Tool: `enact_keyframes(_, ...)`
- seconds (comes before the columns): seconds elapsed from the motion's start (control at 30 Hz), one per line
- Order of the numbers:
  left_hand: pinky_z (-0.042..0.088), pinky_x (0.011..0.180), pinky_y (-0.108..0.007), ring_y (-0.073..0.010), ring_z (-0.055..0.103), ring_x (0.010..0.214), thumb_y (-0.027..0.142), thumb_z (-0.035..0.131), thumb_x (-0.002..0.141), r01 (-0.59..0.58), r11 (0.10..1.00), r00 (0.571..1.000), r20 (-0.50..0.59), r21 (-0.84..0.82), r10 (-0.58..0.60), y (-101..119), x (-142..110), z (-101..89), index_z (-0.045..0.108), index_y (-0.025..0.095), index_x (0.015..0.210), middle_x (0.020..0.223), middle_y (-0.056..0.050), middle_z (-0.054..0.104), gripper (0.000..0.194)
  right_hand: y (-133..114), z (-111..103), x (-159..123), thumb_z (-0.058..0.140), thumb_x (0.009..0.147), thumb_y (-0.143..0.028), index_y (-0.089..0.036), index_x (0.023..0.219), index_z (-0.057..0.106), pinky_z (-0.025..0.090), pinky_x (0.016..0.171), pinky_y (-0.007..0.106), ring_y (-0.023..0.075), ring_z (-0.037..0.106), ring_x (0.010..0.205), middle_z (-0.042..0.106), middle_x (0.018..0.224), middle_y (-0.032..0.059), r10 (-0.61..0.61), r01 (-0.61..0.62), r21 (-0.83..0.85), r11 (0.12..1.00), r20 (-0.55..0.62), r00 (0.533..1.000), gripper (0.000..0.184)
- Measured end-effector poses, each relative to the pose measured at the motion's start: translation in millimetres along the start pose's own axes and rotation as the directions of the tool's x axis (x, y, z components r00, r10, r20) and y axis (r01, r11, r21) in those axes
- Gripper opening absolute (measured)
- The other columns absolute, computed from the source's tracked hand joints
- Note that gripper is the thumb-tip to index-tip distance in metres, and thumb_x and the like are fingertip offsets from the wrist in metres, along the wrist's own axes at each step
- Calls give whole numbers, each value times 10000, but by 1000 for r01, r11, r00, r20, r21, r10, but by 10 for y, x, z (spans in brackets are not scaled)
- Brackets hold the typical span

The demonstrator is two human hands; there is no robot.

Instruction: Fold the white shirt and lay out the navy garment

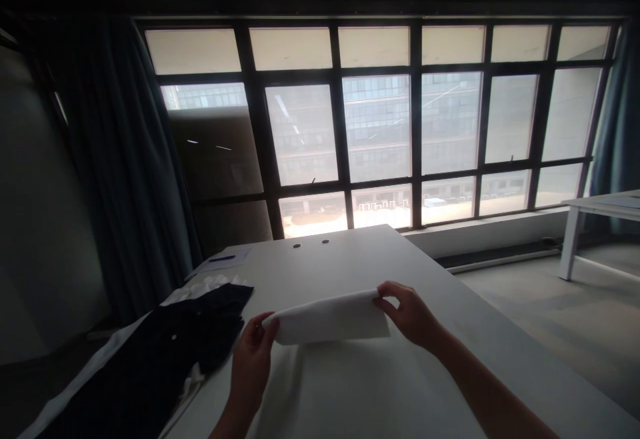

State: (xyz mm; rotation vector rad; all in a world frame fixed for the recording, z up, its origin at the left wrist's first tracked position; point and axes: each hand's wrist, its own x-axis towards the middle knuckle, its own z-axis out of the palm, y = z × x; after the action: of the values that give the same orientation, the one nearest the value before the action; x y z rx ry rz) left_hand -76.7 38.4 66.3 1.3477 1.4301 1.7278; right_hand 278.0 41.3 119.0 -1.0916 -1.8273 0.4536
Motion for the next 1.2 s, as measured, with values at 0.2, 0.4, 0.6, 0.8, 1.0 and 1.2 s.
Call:
enact_keyframes(0.2, 473, 527, -199, -149, 623, 626, 649, 769, 748, 19, 999, 997, -76, -49, -23, 538, -51, -117, 651, 198, 1159, 711, 39, 673, 621, -378, -14, -23, 567, 920, -627, -217, 969, 624, 550, 611, 291, 200, 667, 759, 704, 868, 54, 127, -91, 279, 956, -113, 985, 417)
enact_keyframes(0.4, 539, 549, -286, -207, 700, 667, 663, 641, 822, 131, 982, 976, 156, 133, -151, 209, 65, -121, 573, 173, 1193, 865, -43, 728, 619, 51, 177, 15, 564, 920, -420, -204, 982, 594, 543, 693, 341, 221, 681, 780, 696, 899, 62, 285, -284, 23, 959, -87, 955, 227)
enact_keyframes(0.6, 488, 1091, -479, -282, 621, 1274, 419, 501, 940, -371, 751, 887, 448, 546, 112, -96, -248, 140, 612, 221, 1267, 1348, -118, 664, 398, 319, 386, -73, 483, 932, -270, -215, 1117, 611, 504, 832, 353, 251, 666, 1003, 678, 1138, 115, 196, -180, -495, 850, -21, 980, 232)
enact_keyframes(0.8, 435, 1158, -547, -339, 466, 1434, 554, 557, 956, -693, 562, 624, 766, 451, 154, -390, -841, 488, 446, 301, 1529, 1584, -103, 452, 636, 146, 849, -312, 444, 967, -270, -217, 1203, 655, 454, 1015, 369, 249, 633, 1148, 681, 1249, 122, 150, -66, -434, 898, 161, 976, 320)
enact_keyframes(1.0, 314, 1196, -646, -392, 306, 1510, 660, 505, 953, -767, 445, 541, 839, 463, 60, -645, -831, 476, 203, 367, 1607, 1656, -76, 251, 778, 479, 1186, -510, 448, 990, -542, -309, 1535, 433, 128, 1212, 642, 359, 204, 1540, 294, 1661, 96, 220, -9, -500, 866, 365, 904, 592)
enact_keyframes(1.2, 212, 1202, -708, -384, 231, 1537, 714, 454, 949, -685, 474, 610, 792, 553, -43, -566, -677, 414, 234, 430, 1584, 1672, -51, 220, 729, 726, 1124, -466, 381, 984, -653, -336, 1578, 349, 98, 1211, 650, 337, 158, 1556, 224, 1682, 76, 242, -15, -498, 867, 394, 886, 674)
